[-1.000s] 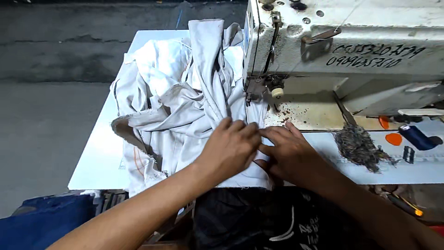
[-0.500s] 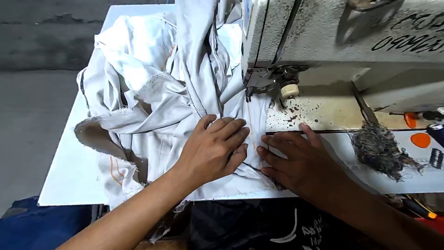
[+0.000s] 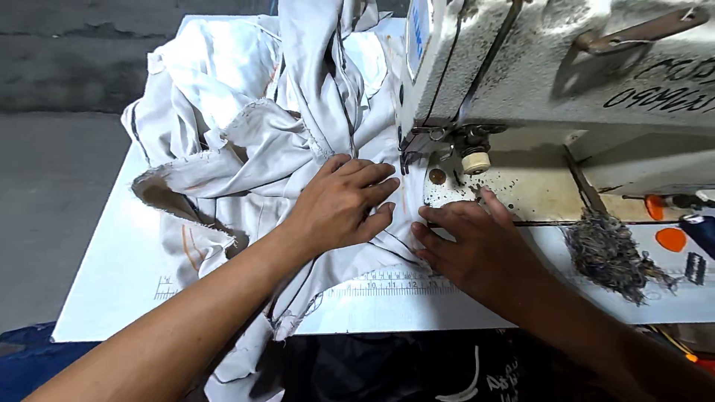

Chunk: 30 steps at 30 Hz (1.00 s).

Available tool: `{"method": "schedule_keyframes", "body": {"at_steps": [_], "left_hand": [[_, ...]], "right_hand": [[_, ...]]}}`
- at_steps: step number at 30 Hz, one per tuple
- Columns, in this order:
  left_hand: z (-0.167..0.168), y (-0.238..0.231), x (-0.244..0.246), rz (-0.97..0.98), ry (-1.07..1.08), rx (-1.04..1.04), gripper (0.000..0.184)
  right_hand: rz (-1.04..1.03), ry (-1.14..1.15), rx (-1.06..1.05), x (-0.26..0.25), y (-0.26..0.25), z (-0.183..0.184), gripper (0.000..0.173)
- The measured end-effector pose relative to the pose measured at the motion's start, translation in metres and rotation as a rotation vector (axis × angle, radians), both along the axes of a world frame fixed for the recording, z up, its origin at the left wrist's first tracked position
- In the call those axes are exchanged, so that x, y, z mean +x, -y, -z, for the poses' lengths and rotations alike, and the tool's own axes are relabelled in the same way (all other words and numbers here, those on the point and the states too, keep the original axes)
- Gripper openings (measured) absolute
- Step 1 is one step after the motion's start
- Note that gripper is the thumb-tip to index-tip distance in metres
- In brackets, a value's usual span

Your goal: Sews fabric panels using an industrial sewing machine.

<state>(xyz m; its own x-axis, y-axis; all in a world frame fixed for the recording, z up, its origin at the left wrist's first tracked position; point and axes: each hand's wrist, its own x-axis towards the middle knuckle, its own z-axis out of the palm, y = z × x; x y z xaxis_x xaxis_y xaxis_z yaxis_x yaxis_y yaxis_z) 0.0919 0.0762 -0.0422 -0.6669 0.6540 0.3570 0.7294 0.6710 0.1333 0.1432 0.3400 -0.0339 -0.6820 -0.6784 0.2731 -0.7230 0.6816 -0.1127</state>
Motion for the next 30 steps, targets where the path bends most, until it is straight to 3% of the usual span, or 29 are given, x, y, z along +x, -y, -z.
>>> {"method": "schedule_keyframes", "body": {"at_steps": [12,17,21,30], "left_hand": [[0.000,0.010,-0.040,0.044,-0.034,0.007,0.043],[-0.034,-0.011,0.006,0.061,0.030,-0.010,0.032],[-0.018,-0.013,0.030,0.091,0.020,-0.036,0.031],[-0.005,0.010,-0.003,0.156,-0.050,0.008,0.032]], "right_hand": [[0.011,0.000,-0.021,-0.005,0.008,-0.001,0.034],[-0.012,0.021,-0.062,0.001,0.009,-0.001,0.028],[-0.008,0.014,-0.063,0.003,0.009,0.003,0.033],[-0.003,0.033,-0.075,-0.013,0.014,0.005,0.037]]}}
